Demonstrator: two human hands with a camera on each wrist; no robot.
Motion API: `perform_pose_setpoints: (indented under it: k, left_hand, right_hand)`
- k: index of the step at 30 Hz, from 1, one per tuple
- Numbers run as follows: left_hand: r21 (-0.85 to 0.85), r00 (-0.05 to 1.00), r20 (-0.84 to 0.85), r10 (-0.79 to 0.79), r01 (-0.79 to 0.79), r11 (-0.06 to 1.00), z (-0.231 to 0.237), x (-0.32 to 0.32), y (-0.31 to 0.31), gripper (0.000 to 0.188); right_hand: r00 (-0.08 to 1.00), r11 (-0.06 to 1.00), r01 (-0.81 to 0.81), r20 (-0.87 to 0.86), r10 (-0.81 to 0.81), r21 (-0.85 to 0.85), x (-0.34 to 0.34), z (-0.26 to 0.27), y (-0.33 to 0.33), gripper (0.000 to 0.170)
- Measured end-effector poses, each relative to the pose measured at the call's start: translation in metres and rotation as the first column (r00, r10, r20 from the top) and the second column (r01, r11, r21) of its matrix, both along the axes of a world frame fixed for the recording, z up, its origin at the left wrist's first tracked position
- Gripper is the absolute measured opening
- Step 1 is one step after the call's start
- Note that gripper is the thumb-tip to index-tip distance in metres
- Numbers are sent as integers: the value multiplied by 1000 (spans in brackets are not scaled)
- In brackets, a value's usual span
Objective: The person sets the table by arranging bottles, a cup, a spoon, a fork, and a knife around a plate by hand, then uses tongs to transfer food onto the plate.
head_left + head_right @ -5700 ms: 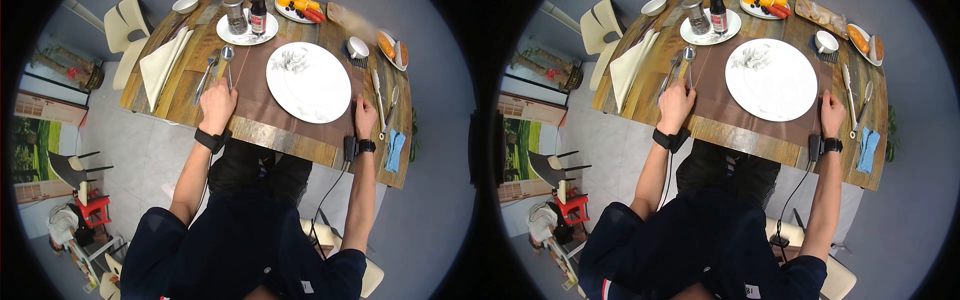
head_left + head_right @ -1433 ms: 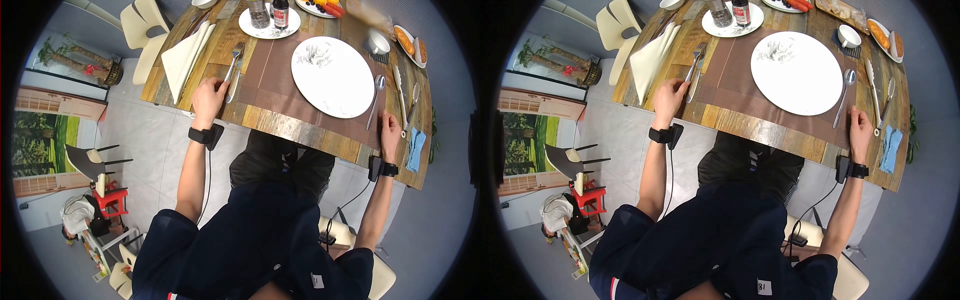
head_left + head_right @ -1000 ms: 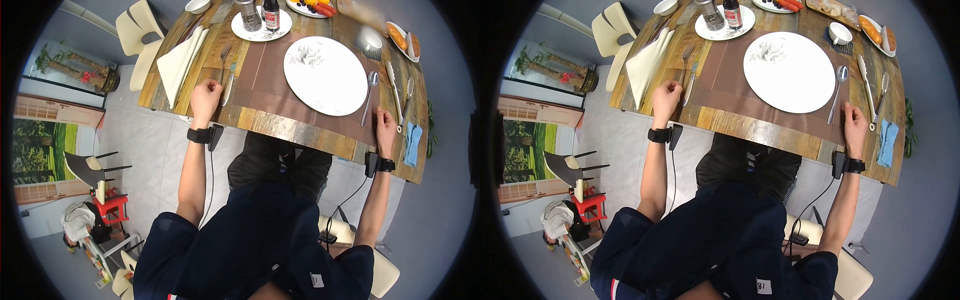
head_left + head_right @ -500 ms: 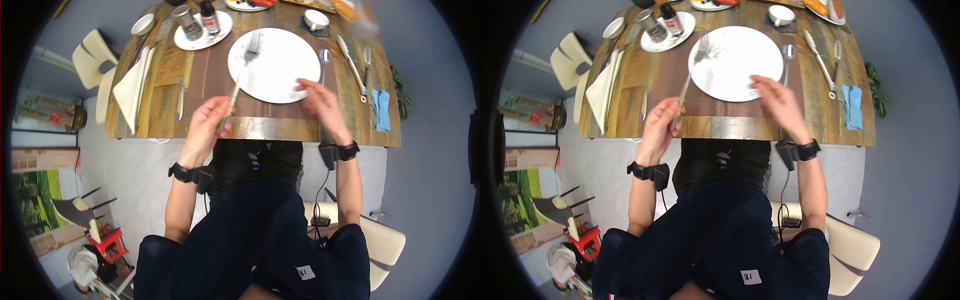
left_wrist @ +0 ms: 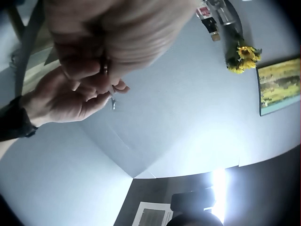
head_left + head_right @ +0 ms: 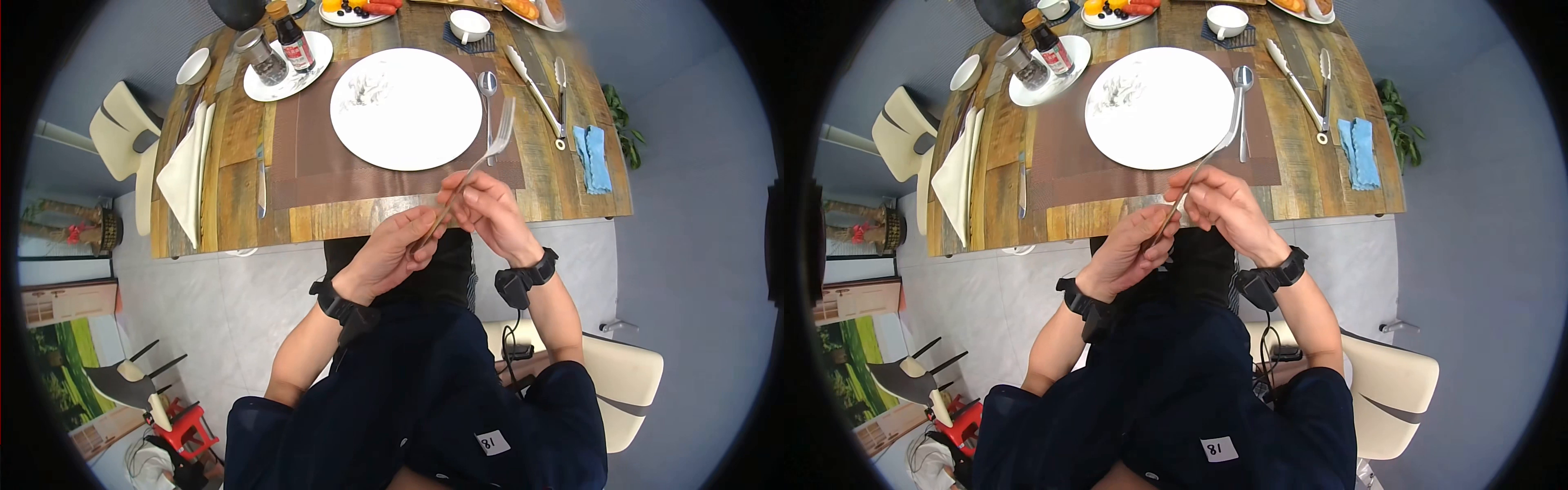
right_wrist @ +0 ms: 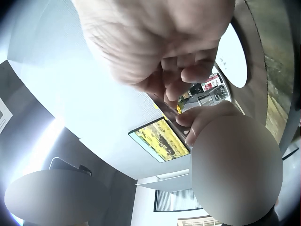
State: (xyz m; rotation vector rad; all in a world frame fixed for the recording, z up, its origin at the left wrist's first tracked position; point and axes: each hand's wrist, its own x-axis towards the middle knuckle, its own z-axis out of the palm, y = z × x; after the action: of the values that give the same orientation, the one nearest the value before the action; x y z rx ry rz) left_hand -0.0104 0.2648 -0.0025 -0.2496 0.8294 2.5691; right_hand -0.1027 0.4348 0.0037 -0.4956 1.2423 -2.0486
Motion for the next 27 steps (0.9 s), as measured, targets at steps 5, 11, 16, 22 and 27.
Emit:
perform_pose_setpoints:
  k: [5, 11, 16, 22, 27]
  left_hand:
    - [7, 996, -64, -58, 59, 998, -12, -3, 1, 32]
    - [-418, 996, -54, 71, -87, 904, -11, 14, -27, 35]
    - [-383, 948, 10, 319, -291, 877, -44, 49, -80, 29]
    - [-366, 869, 7, 495, -458, 810, -46, 82, -107, 23]
    - [-429, 851, -13, 525, -479, 766, -43, 93, -113, 23]
  right_hand:
    - [999, 996, 43, 0, -43, 80, -1, -3, 6, 25]
    - [944, 879, 319, -199, -263, 353, -57, -10, 30, 27]
    - [830, 525, 524, -539, -141, 670, -109, -32, 59, 32]
    - [531, 269, 798, -840, 110, 539, -144, -62, 54, 33]
    - [656, 317, 705, -753, 47, 634, -157, -50, 39, 34]
